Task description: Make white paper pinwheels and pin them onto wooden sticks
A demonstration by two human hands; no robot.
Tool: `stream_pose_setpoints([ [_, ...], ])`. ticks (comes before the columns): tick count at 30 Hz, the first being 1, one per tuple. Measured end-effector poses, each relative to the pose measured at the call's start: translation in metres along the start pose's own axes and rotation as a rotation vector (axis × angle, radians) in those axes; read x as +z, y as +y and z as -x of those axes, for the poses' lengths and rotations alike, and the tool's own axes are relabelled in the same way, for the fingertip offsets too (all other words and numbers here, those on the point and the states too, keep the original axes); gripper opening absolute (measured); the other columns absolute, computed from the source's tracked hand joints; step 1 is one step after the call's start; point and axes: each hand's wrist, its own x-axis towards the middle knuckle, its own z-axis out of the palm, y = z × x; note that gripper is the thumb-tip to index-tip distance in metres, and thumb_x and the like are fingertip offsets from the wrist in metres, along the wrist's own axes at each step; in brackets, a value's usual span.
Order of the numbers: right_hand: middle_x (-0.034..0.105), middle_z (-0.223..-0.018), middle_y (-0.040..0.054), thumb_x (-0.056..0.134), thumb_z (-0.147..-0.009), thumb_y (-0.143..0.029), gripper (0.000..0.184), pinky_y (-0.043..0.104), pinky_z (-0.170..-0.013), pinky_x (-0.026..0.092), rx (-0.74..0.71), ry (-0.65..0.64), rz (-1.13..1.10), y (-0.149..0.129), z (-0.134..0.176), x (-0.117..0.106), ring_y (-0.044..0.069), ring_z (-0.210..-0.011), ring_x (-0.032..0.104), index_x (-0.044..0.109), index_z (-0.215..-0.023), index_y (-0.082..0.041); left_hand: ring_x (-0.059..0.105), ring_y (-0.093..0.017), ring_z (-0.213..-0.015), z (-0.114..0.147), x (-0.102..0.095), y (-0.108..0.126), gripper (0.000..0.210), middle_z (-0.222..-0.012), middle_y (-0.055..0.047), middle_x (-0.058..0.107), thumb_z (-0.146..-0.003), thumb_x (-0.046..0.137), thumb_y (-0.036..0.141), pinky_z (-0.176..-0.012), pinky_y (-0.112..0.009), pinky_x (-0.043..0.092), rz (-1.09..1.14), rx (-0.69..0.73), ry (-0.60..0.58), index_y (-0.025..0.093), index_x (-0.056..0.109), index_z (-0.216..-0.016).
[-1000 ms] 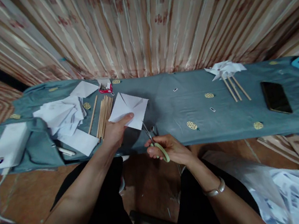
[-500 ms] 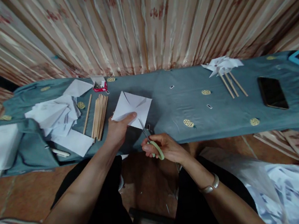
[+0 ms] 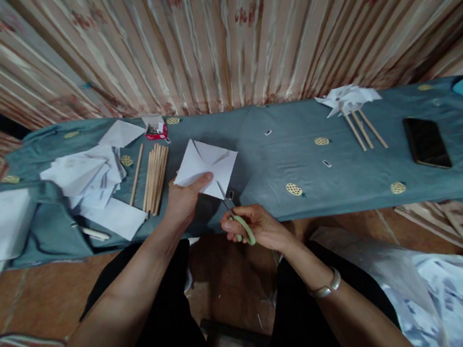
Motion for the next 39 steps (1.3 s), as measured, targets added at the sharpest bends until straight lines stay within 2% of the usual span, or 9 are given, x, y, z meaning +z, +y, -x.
stream_pose_setpoints([
  [15, 0.064, -0.063, 0.0015, 0.070, -0.069, -0.060, 0.047, 0.019, -0.047, 0.044, 0.002, 0.003, -0.030, -0.003, 0.001, 0.001, 0.009, -0.053, 0.057, 0.064, -0.080, -0.015, 0.057, -0.014, -0.063, 0.002, 0.001, -0.001, 0.034, -0.070, -0.002, 0.068, -0.047, 0.084, 0.027, -0.062, -0.027, 0.046, -0.003, -0.019, -0.008, 0.013, 0.069, -0.073],
  [30, 0.059, -0.055, -0.0032, 0.077, -0.061, -0.058, 0.045, 0.019, -0.043, 0.041, 0.033, 0.032, -0.078, -0.010, 0.001, 0.005, 0.007, -0.046, 0.053, 0.063, -0.074, -0.016, 0.058, -0.014, -0.062, -0.001, -0.001, -0.002, 0.034, -0.070, -0.003, 0.069, -0.047, 0.084, 0.029, -0.060, -0.027, 0.045, 0.000, -0.009, -0.004, 0.012, 0.069, -0.073],
  [39, 0.060, -0.054, -0.0034, 0.079, -0.060, -0.054, 0.043, 0.019, -0.043, 0.040, 0.026, 0.048, -0.068, -0.006, -0.001, 0.004, 0.007, -0.046, 0.053, 0.064, -0.076, -0.016, 0.063, -0.018, -0.071, 0.000, 0.000, -0.001, 0.032, -0.076, -0.004, 0.070, -0.048, 0.082, 0.028, -0.071, -0.031, 0.049, 0.050, -0.023, -0.007, 0.013, 0.068, -0.073],
])
